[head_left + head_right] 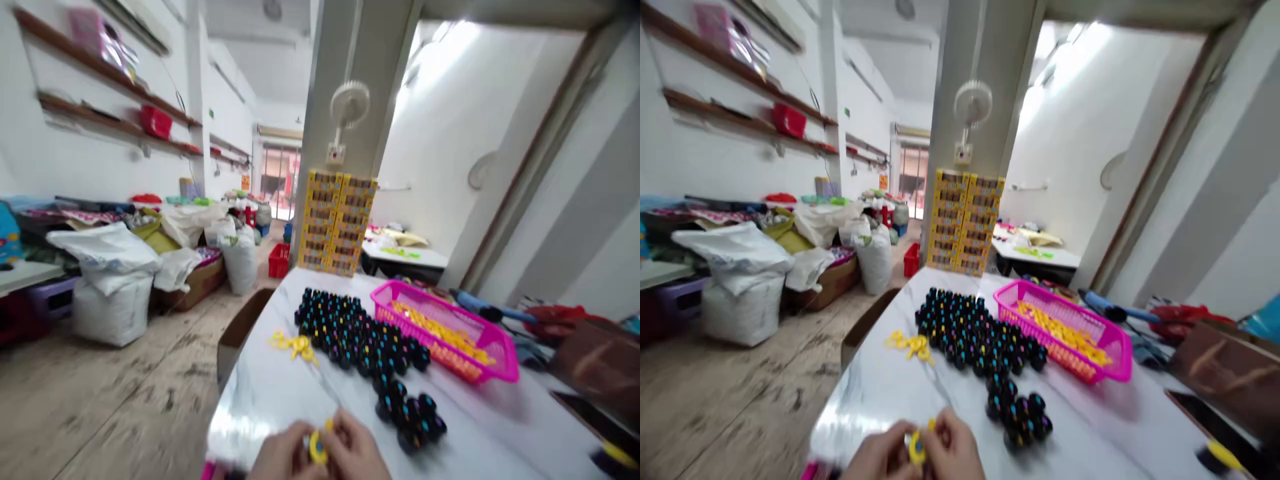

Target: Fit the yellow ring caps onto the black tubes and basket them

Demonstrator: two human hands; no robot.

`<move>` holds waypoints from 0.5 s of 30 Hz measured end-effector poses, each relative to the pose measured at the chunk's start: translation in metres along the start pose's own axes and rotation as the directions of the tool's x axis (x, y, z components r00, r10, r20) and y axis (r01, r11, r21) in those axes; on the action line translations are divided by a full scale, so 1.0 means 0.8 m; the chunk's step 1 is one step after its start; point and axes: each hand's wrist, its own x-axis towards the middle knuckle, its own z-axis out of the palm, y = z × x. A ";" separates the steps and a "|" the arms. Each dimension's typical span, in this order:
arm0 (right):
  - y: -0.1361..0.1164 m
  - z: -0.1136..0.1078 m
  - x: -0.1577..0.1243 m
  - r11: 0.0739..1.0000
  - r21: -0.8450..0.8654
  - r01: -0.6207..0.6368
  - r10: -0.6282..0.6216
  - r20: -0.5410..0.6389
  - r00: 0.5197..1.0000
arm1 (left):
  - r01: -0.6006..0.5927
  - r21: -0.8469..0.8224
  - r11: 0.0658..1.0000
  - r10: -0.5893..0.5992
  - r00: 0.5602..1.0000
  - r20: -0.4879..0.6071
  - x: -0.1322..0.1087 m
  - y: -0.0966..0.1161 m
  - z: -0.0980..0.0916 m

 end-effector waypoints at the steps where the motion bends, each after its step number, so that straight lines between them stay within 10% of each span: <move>1: 0.002 0.001 -0.004 0.999 0.029 -0.025 0.025 -0.002 1.000 | -0.053 -0.010 0.999 0.052 0.992 -0.118 -0.001 -0.001 0.004; 15: -0.012 -0.002 -0.009 0.982 0.155 -0.110 0.107 0.023 0.994 | -0.159 0.044 0.986 0.165 0.951 -0.260 0.001 -0.013 0.014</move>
